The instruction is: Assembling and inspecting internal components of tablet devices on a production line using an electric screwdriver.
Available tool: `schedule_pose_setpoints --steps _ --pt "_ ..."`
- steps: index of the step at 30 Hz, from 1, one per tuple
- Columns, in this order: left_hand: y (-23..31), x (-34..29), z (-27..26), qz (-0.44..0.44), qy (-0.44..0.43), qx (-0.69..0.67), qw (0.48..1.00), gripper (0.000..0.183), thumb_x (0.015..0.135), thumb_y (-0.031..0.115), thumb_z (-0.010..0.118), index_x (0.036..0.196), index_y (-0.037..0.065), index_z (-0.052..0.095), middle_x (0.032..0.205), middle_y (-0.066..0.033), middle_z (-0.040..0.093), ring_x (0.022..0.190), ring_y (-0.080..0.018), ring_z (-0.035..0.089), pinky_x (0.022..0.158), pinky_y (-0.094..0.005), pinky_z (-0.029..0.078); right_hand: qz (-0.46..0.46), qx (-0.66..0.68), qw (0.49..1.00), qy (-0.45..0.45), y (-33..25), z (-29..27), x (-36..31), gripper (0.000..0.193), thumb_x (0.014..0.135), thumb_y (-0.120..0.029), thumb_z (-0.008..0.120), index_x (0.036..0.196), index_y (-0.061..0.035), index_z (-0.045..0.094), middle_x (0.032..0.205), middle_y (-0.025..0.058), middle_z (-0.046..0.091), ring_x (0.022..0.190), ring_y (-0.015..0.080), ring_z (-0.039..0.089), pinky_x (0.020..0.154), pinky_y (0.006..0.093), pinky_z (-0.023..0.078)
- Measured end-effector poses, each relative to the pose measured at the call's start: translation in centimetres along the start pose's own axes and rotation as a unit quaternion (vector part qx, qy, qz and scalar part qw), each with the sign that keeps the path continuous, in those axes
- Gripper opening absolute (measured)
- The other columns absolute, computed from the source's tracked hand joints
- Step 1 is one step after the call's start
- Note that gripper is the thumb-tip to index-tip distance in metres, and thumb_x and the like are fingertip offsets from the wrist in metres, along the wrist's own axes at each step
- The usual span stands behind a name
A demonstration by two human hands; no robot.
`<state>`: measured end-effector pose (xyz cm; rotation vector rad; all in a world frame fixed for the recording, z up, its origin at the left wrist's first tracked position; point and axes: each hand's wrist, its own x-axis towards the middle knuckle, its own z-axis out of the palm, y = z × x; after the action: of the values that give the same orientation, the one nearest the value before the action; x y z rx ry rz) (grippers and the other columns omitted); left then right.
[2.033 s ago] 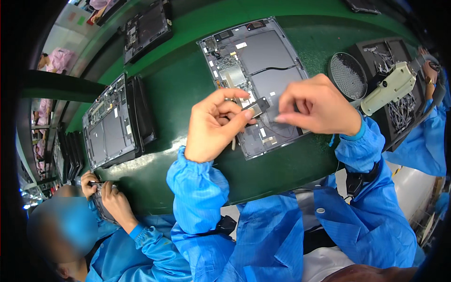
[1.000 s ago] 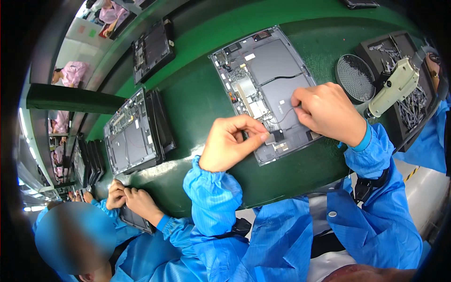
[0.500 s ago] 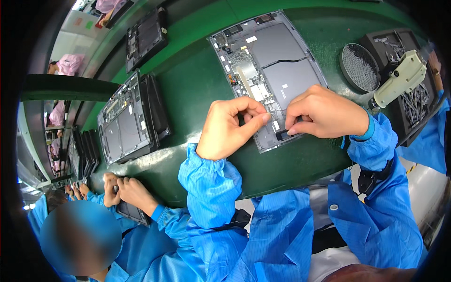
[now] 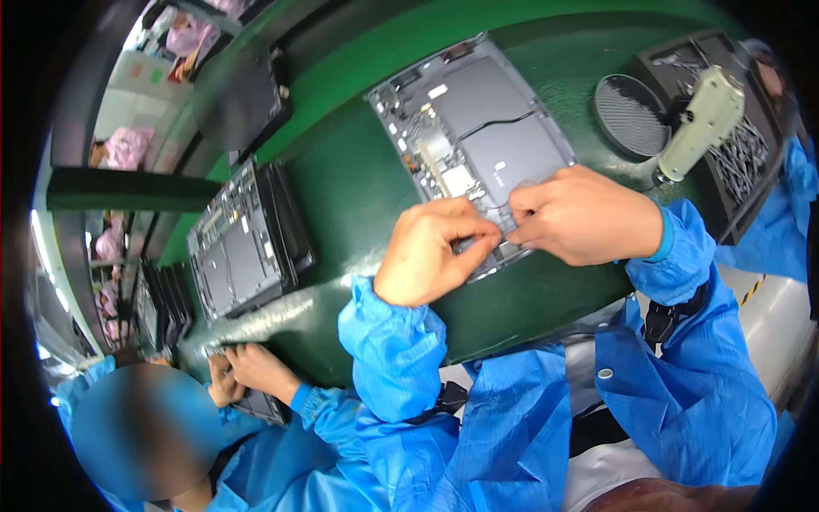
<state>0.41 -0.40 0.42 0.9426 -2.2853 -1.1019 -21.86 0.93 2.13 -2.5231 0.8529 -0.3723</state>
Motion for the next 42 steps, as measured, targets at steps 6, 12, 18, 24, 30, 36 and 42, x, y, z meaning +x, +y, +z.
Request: schedule_pose_setpoints --steps 6,12,18,24,30,36,42 --pt "0.9 0.2 1.2 0.024 -0.025 0.129 0.991 0.021 0.066 0.017 0.077 0.084 0.008 0.072 0.07 -0.0046 0.058 0.067 -0.0228 0.059 0.06 -0.0337 0.048 -0.027 0.0 0.926 0.376 -1.3 -1.9 -2.6 0.012 0.073 -0.009 0.07 0.083 -0.0055 0.065 0.077 0.0052 0.058 0.069 0.0242 0.06 0.057 0.0342 0.048" --pt "2.1 0.0 1.5 0.042 -0.024 0.14 0.989 0.029 0.061 0.009 0.081 0.087 0.002 0.072 0.07 -0.0072 0.058 0.064 -0.0211 0.057 0.059 -0.0311 0.046 0.105 -0.072 0.646 0.753 2.2 -0.2 -8.0 0.059 0.07 -0.003 0.074 0.124 0.0032 0.048 0.12 0.0169 0.047 0.112 0.0264 0.049 0.099 0.0388 0.038" --pt "1.6 0.3 1.8 0.051 -0.027 0.142 0.988 0.031 0.061 0.008 0.081 0.089 0.001 0.071 0.069 -0.0073 0.056 0.066 -0.0202 0.055 0.06 -0.0302 0.045 0.276 0.414 0.716 0.489 5.5 -2.5 -9.5 0.05 0.088 -0.032 0.062 0.122 0.0026 0.049 0.072 0.0038 0.058 0.059 0.0082 0.055 0.059 0.026 0.049" --pt "1.6 0.7 2.8 0.071 0.01 0.157 0.985 0.029 0.061 0.008 0.081 0.088 0.003 0.072 0.075 -0.006 0.057 0.07 -0.0197 0.054 0.063 -0.0304 0.044 0.155 0.395 0.656 0.624 6.8 -7.6 -3.8 0.038 0.083 -0.038 0.067 0.084 -0.0006 0.06 0.05 -0.0015 0.046 0.043 0.0064 0.045 0.048 0.0236 0.043" --pt "1.9 0.9 2.5 0.053 0.014 0.151 0.987 0.035 0.056 0.012 0.084 0.089 0.006 0.073 0.083 -0.0035 0.058 0.076 -0.0194 0.05 0.067 -0.0302 0.043 0.151 0.398 0.647 0.633 10.0 -4.1 -2.3 0.036 0.084 -0.033 0.065 0.088 0.0024 0.06 0.05 0.0004 0.047 0.043 0.0079 0.046 0.049 0.0254 0.045" --pt "1.9 1.1 2.3 0.048 0.009 0.149 0.988 0.038 0.054 0.013 0.085 0.089 0.006 0.073 0.085 -0.0041 0.058 0.076 -0.0193 0.048 0.065 -0.0298 0.042 0.134 0.396 0.655 0.629 10.4 -4.2 -2.1 0.04 0.085 -0.036 0.062 0.092 0.0037 0.061 0.048 0.0009 0.046 0.043 0.0089 0.045 0.051 0.0273 0.046" --pt "1.4 1.2 2.7 0.06 0.024 0.127 0.99 0.028 0.061 0.004 0.078 0.089 0.005 0.073 0.083 -0.0047 0.058 0.074 -0.0193 0.049 0.063 -0.0294 0.042 0.154 0.393 0.675 0.605 10.8 -3.8 -1.9 0.037 0.085 -0.033 0.063 0.091 0.0034 0.06 0.048 0.0011 0.046 0.042 0.009 0.045 0.051 0.027 0.046"
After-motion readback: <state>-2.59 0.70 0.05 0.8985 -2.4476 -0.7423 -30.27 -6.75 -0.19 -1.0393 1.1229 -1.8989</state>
